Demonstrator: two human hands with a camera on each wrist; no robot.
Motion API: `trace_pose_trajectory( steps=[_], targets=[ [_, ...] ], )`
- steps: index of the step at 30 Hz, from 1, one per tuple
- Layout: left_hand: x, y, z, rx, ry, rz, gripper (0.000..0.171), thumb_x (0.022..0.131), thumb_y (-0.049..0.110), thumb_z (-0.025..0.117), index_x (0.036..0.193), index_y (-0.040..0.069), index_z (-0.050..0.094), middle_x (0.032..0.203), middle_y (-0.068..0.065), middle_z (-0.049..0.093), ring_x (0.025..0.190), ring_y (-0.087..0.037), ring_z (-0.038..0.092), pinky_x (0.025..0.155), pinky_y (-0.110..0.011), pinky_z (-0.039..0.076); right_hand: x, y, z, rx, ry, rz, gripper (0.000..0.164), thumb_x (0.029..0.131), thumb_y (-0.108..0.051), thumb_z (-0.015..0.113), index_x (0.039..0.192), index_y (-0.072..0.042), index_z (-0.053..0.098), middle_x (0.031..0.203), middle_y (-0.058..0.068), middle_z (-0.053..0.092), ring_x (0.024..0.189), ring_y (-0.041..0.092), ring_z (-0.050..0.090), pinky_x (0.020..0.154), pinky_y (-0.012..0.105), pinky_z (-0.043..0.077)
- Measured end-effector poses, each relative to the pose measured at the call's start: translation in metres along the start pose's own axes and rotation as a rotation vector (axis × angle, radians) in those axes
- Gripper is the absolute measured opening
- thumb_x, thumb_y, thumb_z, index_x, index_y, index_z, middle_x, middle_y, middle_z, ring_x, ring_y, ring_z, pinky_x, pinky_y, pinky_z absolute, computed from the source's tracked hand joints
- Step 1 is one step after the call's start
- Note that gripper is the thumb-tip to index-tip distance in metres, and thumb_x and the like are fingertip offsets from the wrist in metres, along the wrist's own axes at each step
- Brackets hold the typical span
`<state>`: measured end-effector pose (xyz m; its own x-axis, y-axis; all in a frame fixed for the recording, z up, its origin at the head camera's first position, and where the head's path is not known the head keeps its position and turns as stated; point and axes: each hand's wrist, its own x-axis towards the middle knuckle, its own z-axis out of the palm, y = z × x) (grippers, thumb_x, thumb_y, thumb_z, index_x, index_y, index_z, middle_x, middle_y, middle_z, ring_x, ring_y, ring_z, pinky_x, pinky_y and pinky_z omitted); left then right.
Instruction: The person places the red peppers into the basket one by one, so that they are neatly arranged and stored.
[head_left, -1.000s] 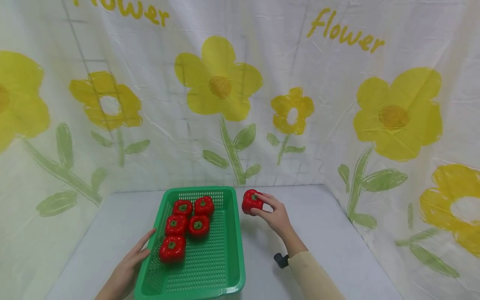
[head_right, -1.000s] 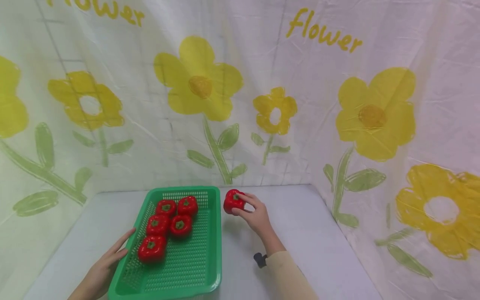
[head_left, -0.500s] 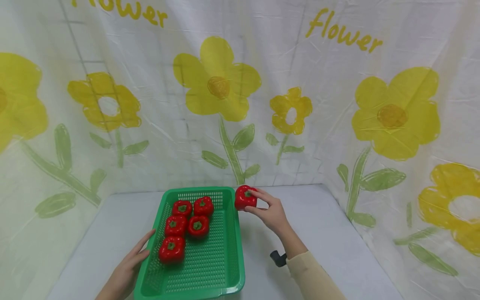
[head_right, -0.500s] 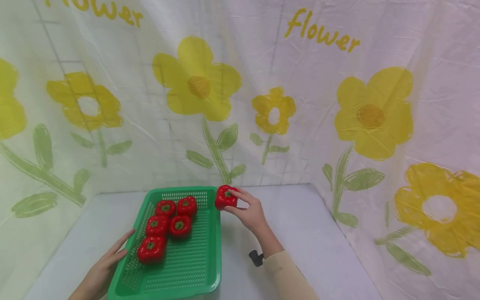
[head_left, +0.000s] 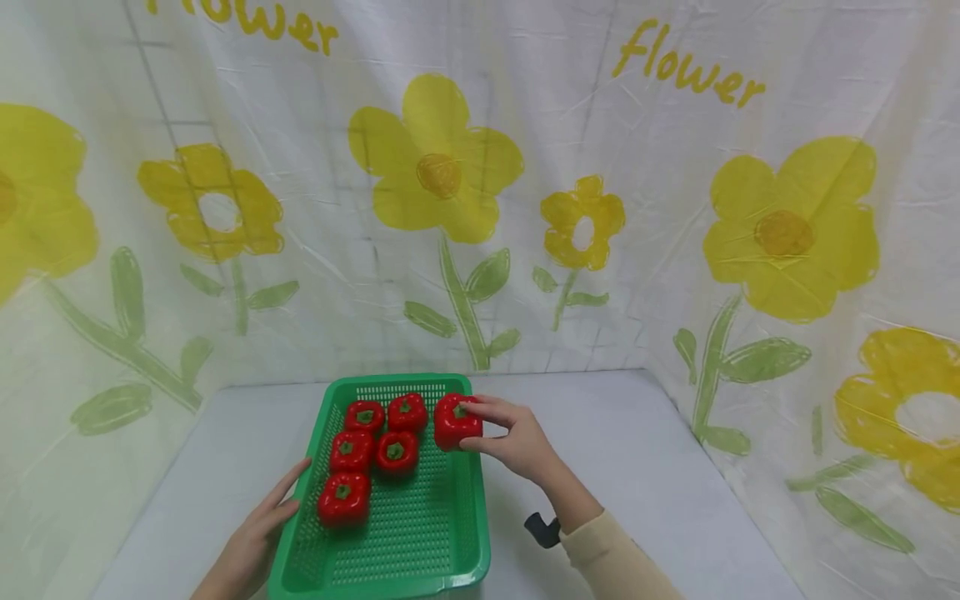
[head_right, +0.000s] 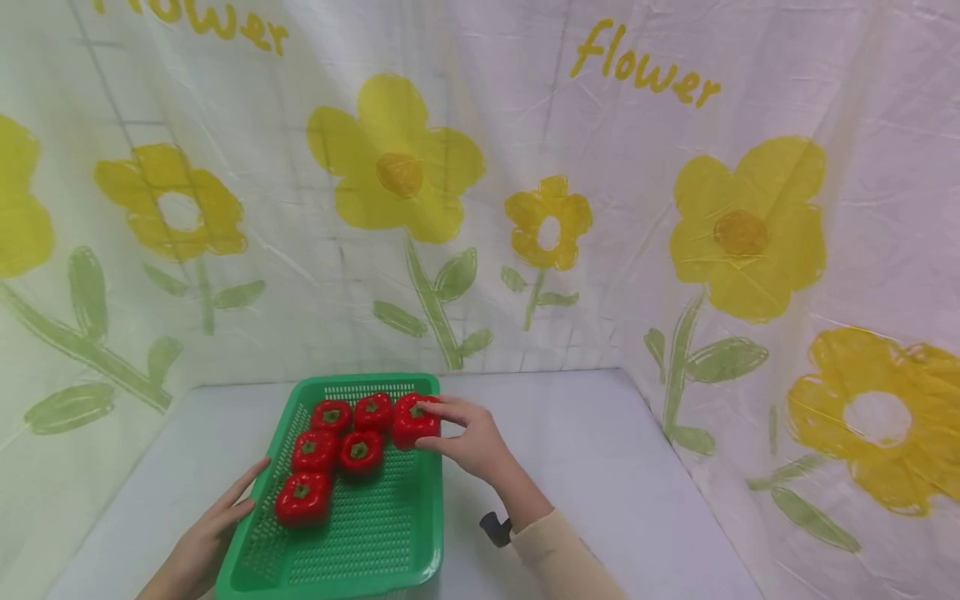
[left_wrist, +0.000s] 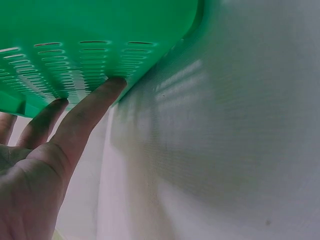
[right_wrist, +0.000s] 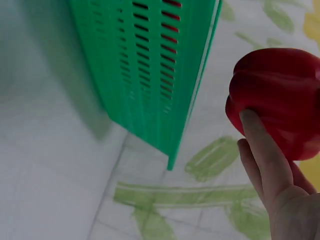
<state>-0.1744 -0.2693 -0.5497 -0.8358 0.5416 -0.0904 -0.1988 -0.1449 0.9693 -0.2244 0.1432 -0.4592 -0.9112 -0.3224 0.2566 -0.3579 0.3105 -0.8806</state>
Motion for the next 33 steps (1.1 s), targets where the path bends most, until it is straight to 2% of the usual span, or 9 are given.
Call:
trace_pose_trajectory(
  steps=[2,9,12,17,21,26,33],
  targets=[
    [0.000,0.000,0.000,0.000,0.005,-0.003,0.062,0.113,0.032,0.026,0.162,0.027,-0.011,0.135,0.036,0.047,0.122,-0.016,0.064,0.100,-0.053,0.052,-0.001,0.000,0.005,-0.010,-0.025,0.002,0.048,0.086,-0.027,0.082,0.132,-0.029,0.068,0.145,-0.003,0.058,0.136,0.027,0.052,0.096,0.039,0.058],
    [0.000,0.001,0.001,0.019,0.024,-0.008,0.062,0.113,0.033,0.026,0.162,0.026,-0.011,0.135,0.036,0.048,0.121,-0.018,0.065,0.098,-0.054,0.053,-0.006,0.002,0.027,0.024,-0.105,0.005,0.048,0.088,-0.026,0.081,0.133,-0.027,0.068,0.145,-0.003,0.058,0.136,0.026,0.053,0.104,0.051,0.052],
    [0.000,0.002,0.001,0.024,0.032,-0.013,0.062,0.113,0.034,0.027,0.162,0.026,-0.010,0.134,0.036,0.047,0.120,-0.018,0.065,0.098,-0.054,0.053,-0.008,0.004,0.038,0.067,-0.135,0.012,0.048,0.088,-0.023,0.081,0.134,-0.025,0.068,0.143,-0.002,0.061,0.133,0.024,0.056,0.102,0.045,0.054],
    [0.000,0.001,0.001,0.020,0.034,-0.020,0.062,0.113,0.034,0.027,0.162,0.028,-0.009,0.133,0.035,0.045,0.121,-0.018,0.065,0.098,-0.055,0.052,-0.010,0.005,0.055,0.109,-0.164,0.003,0.051,0.085,-0.021,0.084,0.133,-0.024,0.068,0.137,-0.003,0.064,0.126,0.015,0.061,0.098,0.025,0.054],
    [0.000,0.001,0.001,0.018,0.033,-0.021,0.062,0.113,0.035,0.027,0.162,0.028,-0.009,0.134,0.034,0.046,0.121,-0.019,0.065,0.098,-0.056,0.052,-0.009,0.007,0.065,0.073,-0.195,0.002,0.051,0.084,-0.023,0.084,0.132,-0.026,0.067,0.134,-0.007,0.064,0.124,0.010,0.058,0.098,0.024,0.054],
    [0.000,0.003,0.001,-0.005,0.030,-0.041,0.062,0.113,0.035,0.027,0.162,0.030,-0.009,0.134,0.035,0.050,0.122,-0.019,0.064,0.100,-0.056,0.051,-0.007,0.010,0.075,-0.015,-0.227,0.056,0.050,0.084,-0.024,0.085,0.128,-0.033,0.062,0.133,-0.012,0.059,0.126,0.008,0.053,0.098,0.025,0.054],
    [0.000,0.003,0.003,-0.034,0.019,-0.035,0.061,0.113,0.033,0.027,0.162,0.029,-0.010,0.135,0.032,0.054,0.122,-0.022,0.064,0.100,-0.057,0.050,-0.001,0.007,0.087,-0.220,-0.288,0.058,0.049,0.082,-0.023,0.085,0.119,-0.030,0.053,0.120,-0.012,0.059,0.114,0.004,0.053,0.094,0.024,0.054]
  ],
)
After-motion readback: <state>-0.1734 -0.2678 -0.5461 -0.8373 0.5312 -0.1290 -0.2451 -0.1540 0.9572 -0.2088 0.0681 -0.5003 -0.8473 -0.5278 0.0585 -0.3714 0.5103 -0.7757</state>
